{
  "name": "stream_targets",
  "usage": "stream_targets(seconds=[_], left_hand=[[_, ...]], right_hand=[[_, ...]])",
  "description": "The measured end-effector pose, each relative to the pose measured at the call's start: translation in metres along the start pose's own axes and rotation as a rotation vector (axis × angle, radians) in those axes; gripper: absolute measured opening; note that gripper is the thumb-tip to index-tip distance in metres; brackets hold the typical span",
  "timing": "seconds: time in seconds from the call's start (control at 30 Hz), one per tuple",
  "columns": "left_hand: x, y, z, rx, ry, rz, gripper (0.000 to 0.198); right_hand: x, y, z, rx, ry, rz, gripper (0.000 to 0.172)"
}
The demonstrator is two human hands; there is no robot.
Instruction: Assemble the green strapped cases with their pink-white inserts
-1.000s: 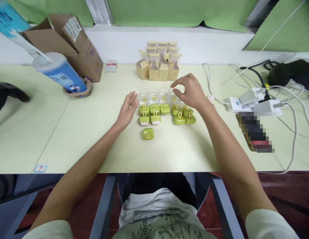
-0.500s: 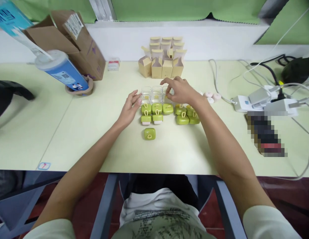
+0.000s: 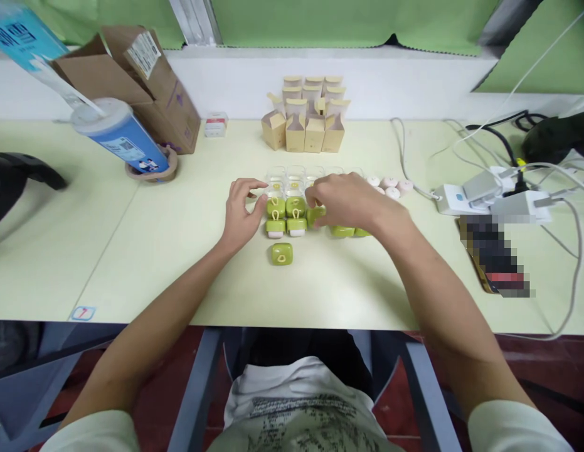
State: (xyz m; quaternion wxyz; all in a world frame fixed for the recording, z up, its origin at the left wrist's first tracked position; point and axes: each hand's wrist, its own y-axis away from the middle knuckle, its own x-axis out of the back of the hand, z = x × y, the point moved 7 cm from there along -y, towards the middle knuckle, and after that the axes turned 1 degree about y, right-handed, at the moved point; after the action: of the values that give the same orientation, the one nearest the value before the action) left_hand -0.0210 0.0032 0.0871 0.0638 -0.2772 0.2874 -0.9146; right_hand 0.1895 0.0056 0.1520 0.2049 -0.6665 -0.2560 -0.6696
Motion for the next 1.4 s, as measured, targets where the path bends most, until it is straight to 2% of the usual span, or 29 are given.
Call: stream_targets(seconds=[0.1, 0.2, 0.27, 0.47, 0.63, 0.87, 1.1, 1.2, 1.33, 1.4], left_hand=[[0.003, -0.001, -0.007, 0.042, 0.021, 0.021, 0.018], [0.004, -0.001, -0.007, 0.057, 0.037, 0.014, 0.016], [0.003, 0.000, -0.006, 0.068, 0.039, 0.008, 0.016], [0.000, 0.002, -0.008, 0.077, 0.046, 0.015, 0.013], [-0.001, 0.002, -0.009, 0.078, 0.073, 0.012, 0.010], [-0.003, 0.003, -0.007, 0.072, 0.060, -0.029, 0.012], [-0.003, 0.002, -0.005, 0.070, 0.040, -0.034, 0.012], [-0.002, 0.003, -0.005, 0.078, 0.038, -0.022, 0.011], [-0.001, 0.003, -0.005, 0.094, 0.032, -0.015, 0.011], [-0.001, 0.002, -0.007, 0.105, 0.030, -0.009, 0.011]], right_hand=[[-0.009, -0.003, -0.018, -0.012, 0.110, -0.104, 0.018], [-0.006, 0.000, -0.019, -0.010, 0.143, -0.087, 0.012], [-0.004, 0.002, -0.014, -0.033, 0.159, -0.063, 0.015], [-0.003, 0.002, 0.000, -0.079, 0.019, -0.119, 0.028], [0.002, 0.000, 0.006, -0.064, -0.041, -0.079, 0.029], [-0.002, -0.007, 0.013, -0.016, -0.034, 0.032, 0.028], [-0.003, -0.011, 0.012, 0.000, -0.042, 0.079, 0.027], [-0.002, -0.009, 0.014, -0.009, -0.052, 0.085, 0.023], [-0.002, -0.006, 0.021, -0.025, -0.071, 0.078, 0.009], [-0.003, -0.006, 0.023, -0.030, -0.081, 0.078, 0.013]])
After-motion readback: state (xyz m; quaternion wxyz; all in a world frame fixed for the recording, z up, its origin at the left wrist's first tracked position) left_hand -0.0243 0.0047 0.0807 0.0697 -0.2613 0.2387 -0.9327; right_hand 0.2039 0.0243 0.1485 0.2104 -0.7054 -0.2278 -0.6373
